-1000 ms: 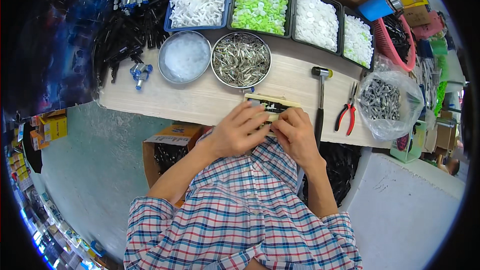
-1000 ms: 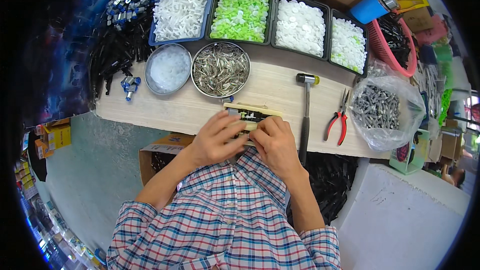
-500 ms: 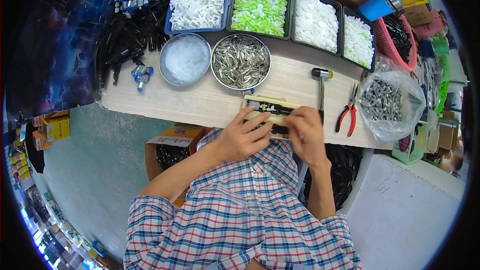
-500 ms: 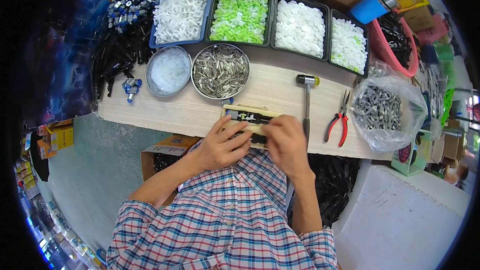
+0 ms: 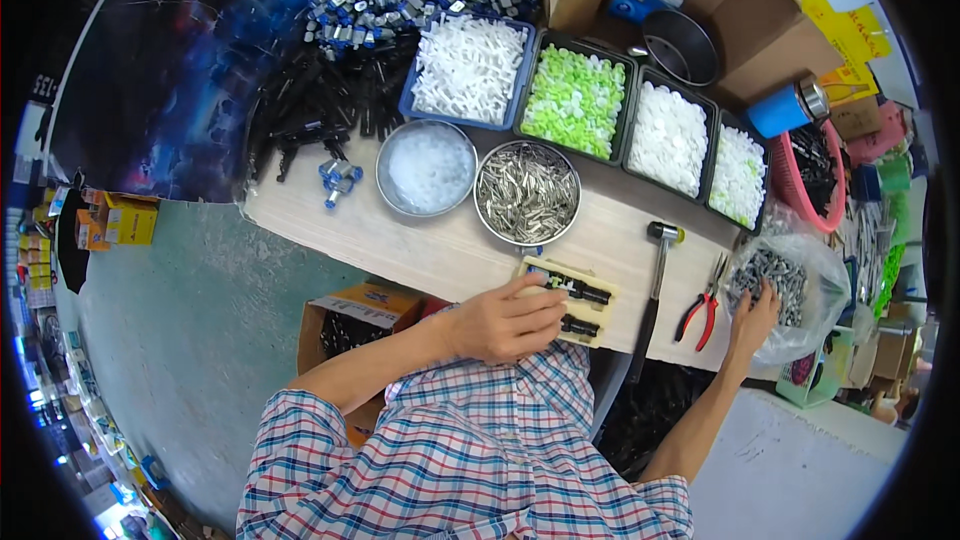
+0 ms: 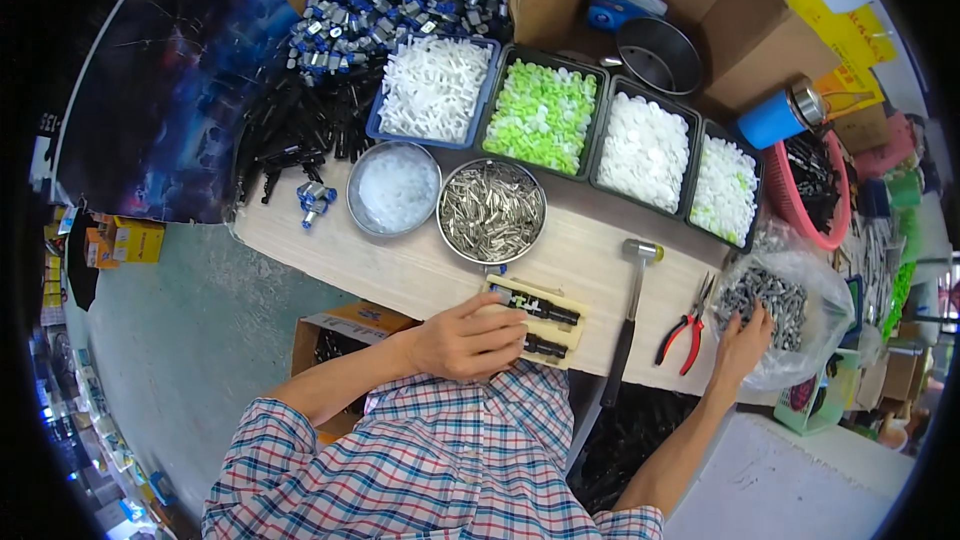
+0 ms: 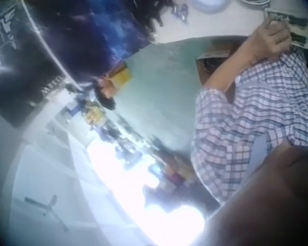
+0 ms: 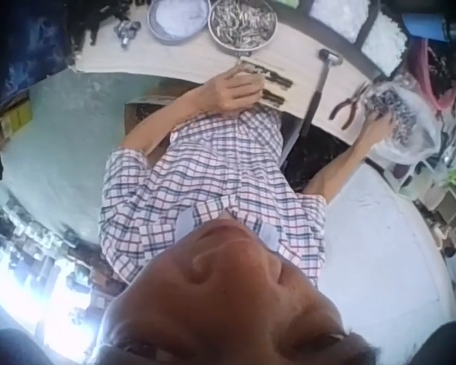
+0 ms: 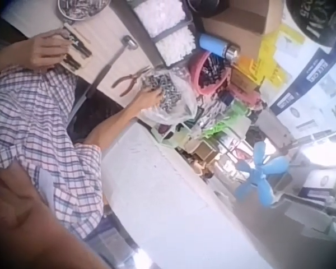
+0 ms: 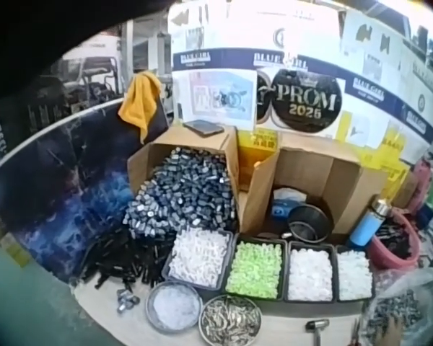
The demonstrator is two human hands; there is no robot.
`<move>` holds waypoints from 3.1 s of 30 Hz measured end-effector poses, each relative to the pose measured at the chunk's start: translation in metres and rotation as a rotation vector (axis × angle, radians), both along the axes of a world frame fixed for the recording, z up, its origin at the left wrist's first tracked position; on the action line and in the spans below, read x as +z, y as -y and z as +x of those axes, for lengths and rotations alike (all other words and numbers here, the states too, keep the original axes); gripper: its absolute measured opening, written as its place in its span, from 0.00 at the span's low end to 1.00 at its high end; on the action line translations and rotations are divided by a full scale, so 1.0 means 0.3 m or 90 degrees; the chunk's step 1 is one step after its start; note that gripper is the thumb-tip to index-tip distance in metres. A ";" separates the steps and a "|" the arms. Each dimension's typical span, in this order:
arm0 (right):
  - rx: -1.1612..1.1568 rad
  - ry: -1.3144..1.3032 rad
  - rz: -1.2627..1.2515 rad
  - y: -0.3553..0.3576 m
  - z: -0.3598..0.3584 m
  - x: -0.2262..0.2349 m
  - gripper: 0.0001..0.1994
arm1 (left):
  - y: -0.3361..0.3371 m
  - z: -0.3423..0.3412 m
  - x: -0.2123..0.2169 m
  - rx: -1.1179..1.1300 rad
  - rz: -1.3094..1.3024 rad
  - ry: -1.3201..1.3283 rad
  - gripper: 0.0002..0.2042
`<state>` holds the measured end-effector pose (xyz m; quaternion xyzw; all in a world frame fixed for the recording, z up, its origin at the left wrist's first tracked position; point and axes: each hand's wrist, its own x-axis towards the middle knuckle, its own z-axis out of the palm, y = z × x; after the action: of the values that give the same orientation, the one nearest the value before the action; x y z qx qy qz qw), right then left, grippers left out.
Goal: Manually assembling small parts using a jig, hammer, and pliers at a workstation.
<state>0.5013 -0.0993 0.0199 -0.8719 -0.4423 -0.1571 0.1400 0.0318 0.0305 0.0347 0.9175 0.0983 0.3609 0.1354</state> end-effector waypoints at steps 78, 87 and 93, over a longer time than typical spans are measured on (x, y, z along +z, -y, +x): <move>0.255 -1.002 0.265 -0.155 -1.054 0.165 0.05 | -0.041 -0.059 0.094 0.285 -0.963 0.459 0.13; 0.188 -1.084 0.293 -0.127 -1.015 0.170 0.07 | 0.027 0.009 0.079 0.160 -0.958 0.392 0.11; 0.161 -1.169 0.229 -0.122 -0.936 0.193 0.06 | 0.006 -0.009 0.069 0.121 -0.712 0.139 0.14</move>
<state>0.2205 -0.0628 0.0780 -0.5653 -0.2190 0.5417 0.5823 0.0292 0.0287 0.0555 0.6510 0.3413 0.3571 0.5763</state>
